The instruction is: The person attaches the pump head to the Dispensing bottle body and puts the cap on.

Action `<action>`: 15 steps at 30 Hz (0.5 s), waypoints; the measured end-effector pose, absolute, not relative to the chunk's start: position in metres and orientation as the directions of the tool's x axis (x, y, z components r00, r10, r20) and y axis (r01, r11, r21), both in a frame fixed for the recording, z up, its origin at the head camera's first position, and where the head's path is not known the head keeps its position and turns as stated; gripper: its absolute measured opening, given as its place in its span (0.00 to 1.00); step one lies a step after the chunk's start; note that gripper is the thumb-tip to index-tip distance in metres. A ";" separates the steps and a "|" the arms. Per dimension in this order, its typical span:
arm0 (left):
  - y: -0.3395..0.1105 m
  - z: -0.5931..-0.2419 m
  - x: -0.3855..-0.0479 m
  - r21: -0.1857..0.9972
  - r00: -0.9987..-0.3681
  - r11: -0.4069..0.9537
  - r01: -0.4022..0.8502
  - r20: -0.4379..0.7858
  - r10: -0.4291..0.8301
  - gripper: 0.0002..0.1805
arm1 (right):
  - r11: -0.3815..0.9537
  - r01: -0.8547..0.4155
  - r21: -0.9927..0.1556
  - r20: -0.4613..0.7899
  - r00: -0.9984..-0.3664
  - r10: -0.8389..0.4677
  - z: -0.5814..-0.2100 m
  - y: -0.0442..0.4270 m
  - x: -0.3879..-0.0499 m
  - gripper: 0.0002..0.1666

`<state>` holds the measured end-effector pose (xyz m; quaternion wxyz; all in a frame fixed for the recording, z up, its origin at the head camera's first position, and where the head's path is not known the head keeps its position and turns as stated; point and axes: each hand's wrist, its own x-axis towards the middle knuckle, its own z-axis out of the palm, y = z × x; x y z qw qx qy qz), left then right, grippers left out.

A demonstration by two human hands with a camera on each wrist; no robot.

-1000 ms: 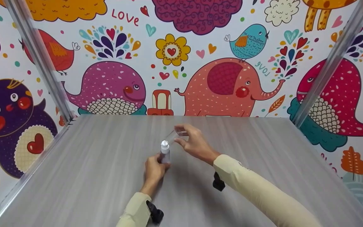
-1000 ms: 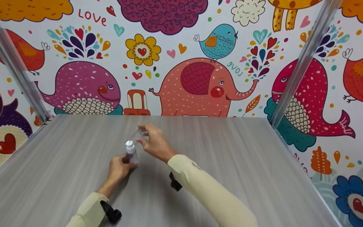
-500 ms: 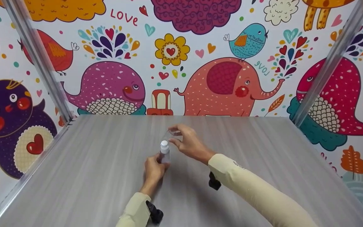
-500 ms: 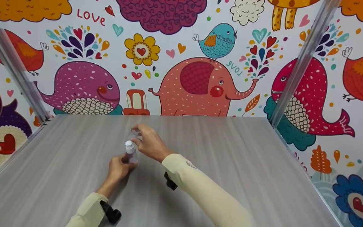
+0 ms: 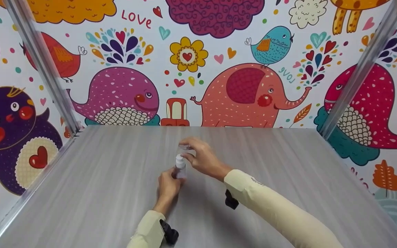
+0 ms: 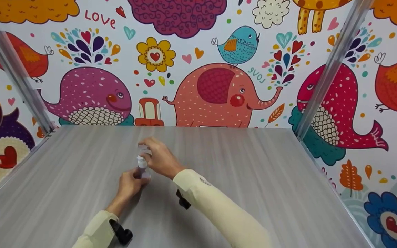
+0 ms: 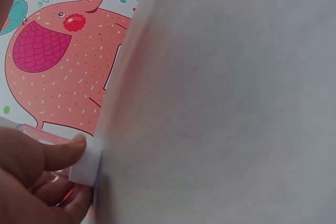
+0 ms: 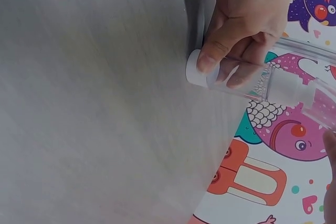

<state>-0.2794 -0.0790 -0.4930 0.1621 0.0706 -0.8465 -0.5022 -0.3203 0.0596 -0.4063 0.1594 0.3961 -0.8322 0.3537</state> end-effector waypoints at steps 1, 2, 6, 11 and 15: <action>-0.079 -0.493 -0.279 0.876 -0.937 0.481 0.046 0.204 -0.282 0.12 | 0.436 -0.767 -0.470 0.537 -0.641 -0.549 -0.406 0.059 -0.320 0.20; -0.079 -0.493 -0.279 0.876 -0.938 0.479 0.049 0.206 -0.280 0.11 | 0.437 -0.764 -0.474 0.531 -0.644 -0.551 -0.407 0.058 -0.320 0.20; -0.079 -0.493 -0.279 0.875 -0.937 0.479 0.067 0.220 -0.271 0.09 | 0.446 -0.752 -0.485 0.505 -0.657 -0.560 -0.407 0.056 -0.318 0.20; -0.080 -0.494 -0.279 0.869 -0.932 0.488 0.086 0.244 -0.270 0.08 | 0.472 -0.757 -0.452 0.497 -0.653 -0.572 -0.411 0.054 -0.318 0.20; -0.080 -0.495 -0.279 0.874 -0.930 0.476 0.098 0.250 -0.268 0.08 | 0.462 -0.777 -0.426 0.513 -0.629 -0.584 -0.417 0.052 -0.318 0.20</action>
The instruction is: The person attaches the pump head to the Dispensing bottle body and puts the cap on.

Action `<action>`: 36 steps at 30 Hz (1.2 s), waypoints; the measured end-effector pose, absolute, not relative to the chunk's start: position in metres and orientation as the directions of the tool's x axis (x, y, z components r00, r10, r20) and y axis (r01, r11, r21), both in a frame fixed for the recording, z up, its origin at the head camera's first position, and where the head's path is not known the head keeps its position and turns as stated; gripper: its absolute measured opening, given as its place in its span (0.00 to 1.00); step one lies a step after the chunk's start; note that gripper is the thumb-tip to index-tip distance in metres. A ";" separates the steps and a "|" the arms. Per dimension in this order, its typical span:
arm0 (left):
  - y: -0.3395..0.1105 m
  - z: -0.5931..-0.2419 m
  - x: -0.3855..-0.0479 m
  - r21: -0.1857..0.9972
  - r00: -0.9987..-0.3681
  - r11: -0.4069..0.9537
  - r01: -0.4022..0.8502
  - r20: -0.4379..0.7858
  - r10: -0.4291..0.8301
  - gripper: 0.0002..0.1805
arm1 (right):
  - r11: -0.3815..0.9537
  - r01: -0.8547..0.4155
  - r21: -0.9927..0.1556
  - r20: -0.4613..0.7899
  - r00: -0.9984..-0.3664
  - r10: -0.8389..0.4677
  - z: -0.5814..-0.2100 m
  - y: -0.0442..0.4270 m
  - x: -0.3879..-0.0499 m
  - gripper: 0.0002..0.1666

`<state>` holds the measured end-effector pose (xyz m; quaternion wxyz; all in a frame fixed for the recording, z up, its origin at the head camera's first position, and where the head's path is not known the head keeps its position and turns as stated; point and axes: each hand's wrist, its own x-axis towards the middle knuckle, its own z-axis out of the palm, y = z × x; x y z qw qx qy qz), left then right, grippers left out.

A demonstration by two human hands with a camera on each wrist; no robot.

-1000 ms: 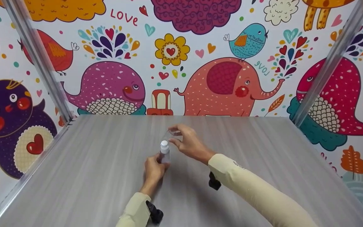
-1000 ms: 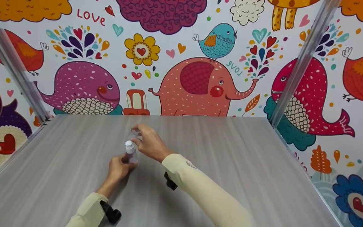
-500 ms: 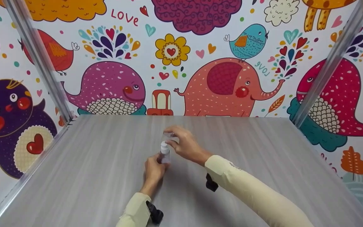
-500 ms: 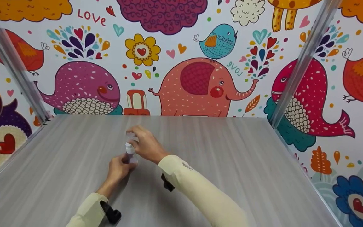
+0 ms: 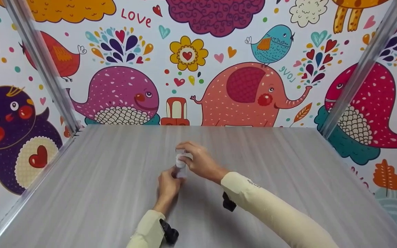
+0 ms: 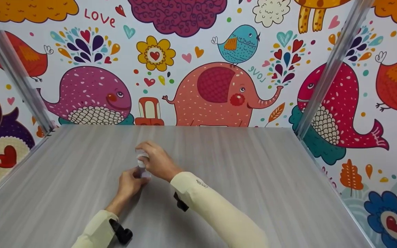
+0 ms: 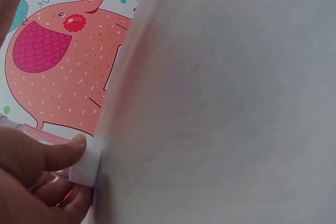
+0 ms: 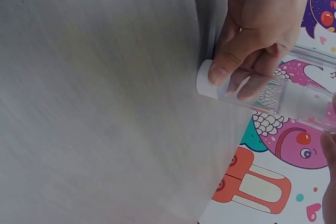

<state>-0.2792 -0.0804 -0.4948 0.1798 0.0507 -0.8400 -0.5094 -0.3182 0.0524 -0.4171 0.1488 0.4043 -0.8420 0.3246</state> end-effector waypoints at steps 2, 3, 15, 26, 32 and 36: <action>-0.081 -0.495 -0.280 0.872 -0.927 0.477 0.110 0.263 -0.267 0.08 | 0.461 -0.780 -0.424 0.513 -0.626 -0.587 -0.420 0.052 -0.318 0.20; -0.081 -0.495 -0.280 0.869 -0.925 0.481 0.115 0.270 -0.267 0.08 | 0.462 -0.776 -0.428 0.507 -0.630 -0.588 -0.421 0.052 -0.318 0.19; -0.081 -0.497 -0.282 0.846 -0.914 0.522 0.108 0.292 -0.283 0.08 | 0.458 -0.766 -0.452 0.483 -0.642 -0.595 -0.431 0.051 -0.317 0.18; -0.080 -0.498 -0.283 0.869 -0.924 0.486 0.094 0.258 -0.283 0.08 | 0.481 -0.747 -0.458 0.439 -0.661 -0.609 -0.430 0.052 -0.319 0.19; -0.080 -0.497 -0.283 0.869 -0.924 0.486 0.089 0.255 -0.287 0.09 | 0.475 -0.767 -0.431 0.446 -0.639 -0.627 -0.430 0.053 -0.321 0.20; -0.080 -0.496 -0.282 0.870 -0.922 0.483 0.098 0.262 -0.286 0.09 | 0.457 -0.787 -0.415 0.475 -0.615 -0.629 -0.432 0.053 -0.322 0.20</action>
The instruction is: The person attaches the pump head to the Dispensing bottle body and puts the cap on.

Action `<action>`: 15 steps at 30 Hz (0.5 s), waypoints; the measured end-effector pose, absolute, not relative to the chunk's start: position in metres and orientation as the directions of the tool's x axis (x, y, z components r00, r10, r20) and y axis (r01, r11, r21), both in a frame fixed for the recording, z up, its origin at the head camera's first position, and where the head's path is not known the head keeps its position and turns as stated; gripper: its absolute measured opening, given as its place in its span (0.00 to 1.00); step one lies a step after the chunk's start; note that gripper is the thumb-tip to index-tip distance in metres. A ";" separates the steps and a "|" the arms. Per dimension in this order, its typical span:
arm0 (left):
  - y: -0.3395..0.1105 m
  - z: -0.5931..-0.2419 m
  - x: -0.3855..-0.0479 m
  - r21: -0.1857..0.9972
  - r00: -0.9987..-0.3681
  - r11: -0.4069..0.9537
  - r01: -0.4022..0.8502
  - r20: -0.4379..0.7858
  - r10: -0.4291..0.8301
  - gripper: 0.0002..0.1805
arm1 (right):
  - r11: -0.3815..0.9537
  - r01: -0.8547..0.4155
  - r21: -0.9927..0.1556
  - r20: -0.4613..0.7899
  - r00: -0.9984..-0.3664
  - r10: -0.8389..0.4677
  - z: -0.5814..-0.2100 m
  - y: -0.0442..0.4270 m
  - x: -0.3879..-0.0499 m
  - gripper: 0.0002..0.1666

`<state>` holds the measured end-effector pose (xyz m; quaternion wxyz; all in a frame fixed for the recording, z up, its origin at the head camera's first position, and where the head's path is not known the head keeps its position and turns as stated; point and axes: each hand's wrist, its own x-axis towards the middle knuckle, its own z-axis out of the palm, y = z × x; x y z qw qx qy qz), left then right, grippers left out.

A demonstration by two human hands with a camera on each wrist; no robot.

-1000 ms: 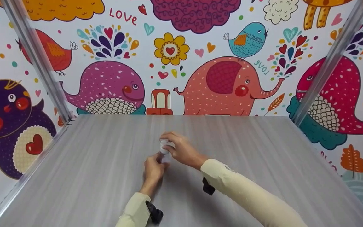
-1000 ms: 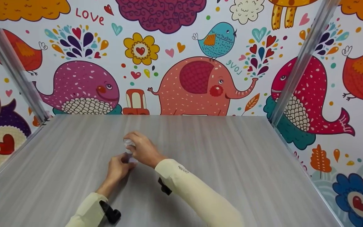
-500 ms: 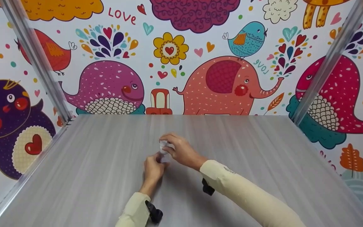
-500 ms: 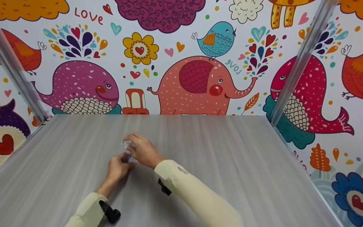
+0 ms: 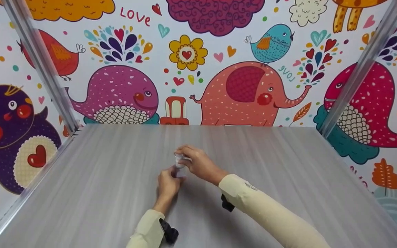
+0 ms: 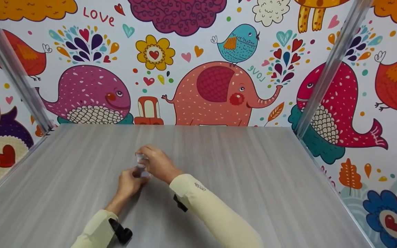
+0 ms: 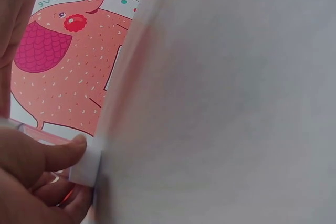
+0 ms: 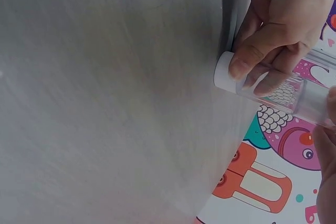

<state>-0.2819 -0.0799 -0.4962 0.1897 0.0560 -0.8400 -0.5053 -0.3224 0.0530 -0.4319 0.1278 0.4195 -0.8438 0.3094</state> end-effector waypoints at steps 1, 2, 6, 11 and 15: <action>-0.080 -0.496 -0.282 0.869 -0.921 0.484 0.100 0.265 -0.286 0.09 | 0.451 -0.794 -0.407 0.486 -0.606 -0.630 -0.433 0.053 -0.323 0.20; -0.080 -0.496 -0.281 0.868 -0.920 0.486 0.101 0.268 -0.287 0.09 | 0.448 -0.802 -0.395 0.496 -0.597 -0.631 -0.434 0.053 -0.323 0.20; -0.080 -0.496 -0.281 0.868 -0.918 0.486 0.105 0.273 -0.288 0.09 | 0.454 -0.819 -0.350 0.527 -0.573 -0.628 -0.436 0.053 -0.324 0.20; -0.080 -0.496 -0.280 0.869 -0.920 0.483 0.105 0.270 -0.286 0.09 | 0.470 -0.808 -0.355 0.517 -0.588 -0.622 -0.437 0.052 -0.324 0.21; -0.081 -0.496 -0.280 0.869 -0.924 0.485 0.097 0.260 -0.282 0.09 | 0.480 -0.804 -0.352 0.502 -0.595 -0.628 -0.437 0.052 -0.323 0.21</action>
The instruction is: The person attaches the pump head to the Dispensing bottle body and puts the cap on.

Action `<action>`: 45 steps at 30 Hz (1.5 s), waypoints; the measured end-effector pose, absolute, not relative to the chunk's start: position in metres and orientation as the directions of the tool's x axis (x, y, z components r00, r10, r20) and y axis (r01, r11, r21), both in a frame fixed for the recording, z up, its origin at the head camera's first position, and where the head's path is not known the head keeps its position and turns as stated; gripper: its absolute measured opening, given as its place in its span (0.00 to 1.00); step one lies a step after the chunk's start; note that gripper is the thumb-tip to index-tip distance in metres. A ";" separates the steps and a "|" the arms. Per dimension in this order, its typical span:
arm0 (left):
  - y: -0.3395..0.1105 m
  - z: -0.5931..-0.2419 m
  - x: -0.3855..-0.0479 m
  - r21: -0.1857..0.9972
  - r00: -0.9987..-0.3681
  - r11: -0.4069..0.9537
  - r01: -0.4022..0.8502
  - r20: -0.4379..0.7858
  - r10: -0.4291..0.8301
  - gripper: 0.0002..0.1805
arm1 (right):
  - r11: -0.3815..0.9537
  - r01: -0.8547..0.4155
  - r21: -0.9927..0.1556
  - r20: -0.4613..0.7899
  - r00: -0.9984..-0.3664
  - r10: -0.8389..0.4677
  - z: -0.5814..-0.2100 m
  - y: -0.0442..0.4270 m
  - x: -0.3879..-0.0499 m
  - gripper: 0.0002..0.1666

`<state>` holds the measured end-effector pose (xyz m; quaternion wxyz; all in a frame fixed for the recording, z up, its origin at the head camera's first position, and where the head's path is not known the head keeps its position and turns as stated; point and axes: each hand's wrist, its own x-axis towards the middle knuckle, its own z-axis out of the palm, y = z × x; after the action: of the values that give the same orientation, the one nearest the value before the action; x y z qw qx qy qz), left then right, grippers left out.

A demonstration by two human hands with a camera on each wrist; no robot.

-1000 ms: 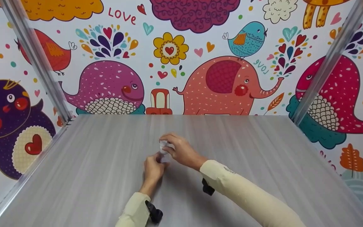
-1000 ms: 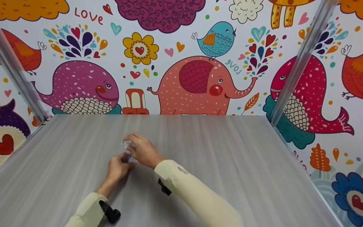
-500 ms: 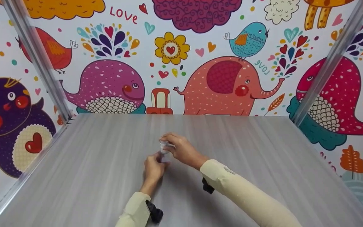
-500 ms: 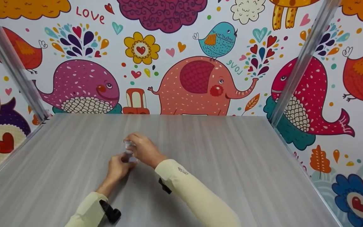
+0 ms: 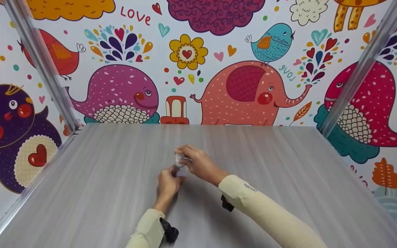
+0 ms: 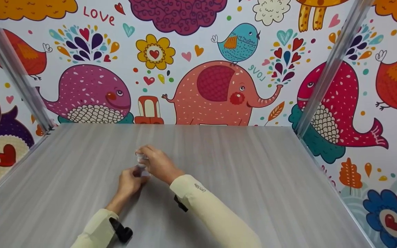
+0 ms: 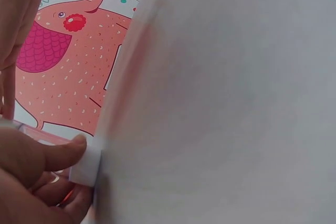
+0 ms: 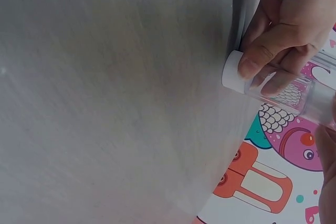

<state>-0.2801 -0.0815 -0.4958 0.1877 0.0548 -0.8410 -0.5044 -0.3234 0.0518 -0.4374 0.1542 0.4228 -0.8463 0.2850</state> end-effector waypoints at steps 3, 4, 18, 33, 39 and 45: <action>-0.082 -0.496 -0.280 0.873 -0.928 0.480 0.089 0.247 -0.278 0.09 | 0.471 -0.801 -0.371 0.494 -0.599 -0.630 -0.437 0.052 -0.324 0.22; -0.082 -0.496 -0.280 0.872 -0.929 0.482 0.085 0.244 -0.277 0.09 | 0.465 -0.799 -0.382 0.491 -0.601 -0.631 -0.438 0.052 -0.324 0.22; -0.083 -0.493 -0.276 0.866 -0.939 0.499 0.024 0.191 -0.286 0.08 | 0.437 -0.717 -0.542 0.418 -0.682 -0.600 -0.437 0.052 -0.321 0.23; -0.084 -0.493 -0.276 0.850 -0.936 0.526 0.009 0.192 -0.295 0.07 | 0.406 -0.675 -0.617 0.388 -0.709 -0.589 -0.445 0.053 -0.323 0.25; -0.084 -0.493 -0.277 0.846 -0.938 0.532 0.026 0.206 -0.281 0.06 | 0.418 -0.663 -0.621 0.370 -0.718 -0.590 -0.444 0.053 -0.323 0.27; -0.085 -0.492 -0.277 0.839 -0.932 0.543 0.023 0.214 -0.292 0.05 | 0.460 -0.643 -0.612 0.336 -0.738 -0.585 -0.441 0.053 -0.322 0.36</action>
<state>-0.2768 -0.0848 -0.4922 0.1668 0.0778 -0.8624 -0.4715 -0.3223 0.0530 -0.4407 0.0392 0.3596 -0.8536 0.3749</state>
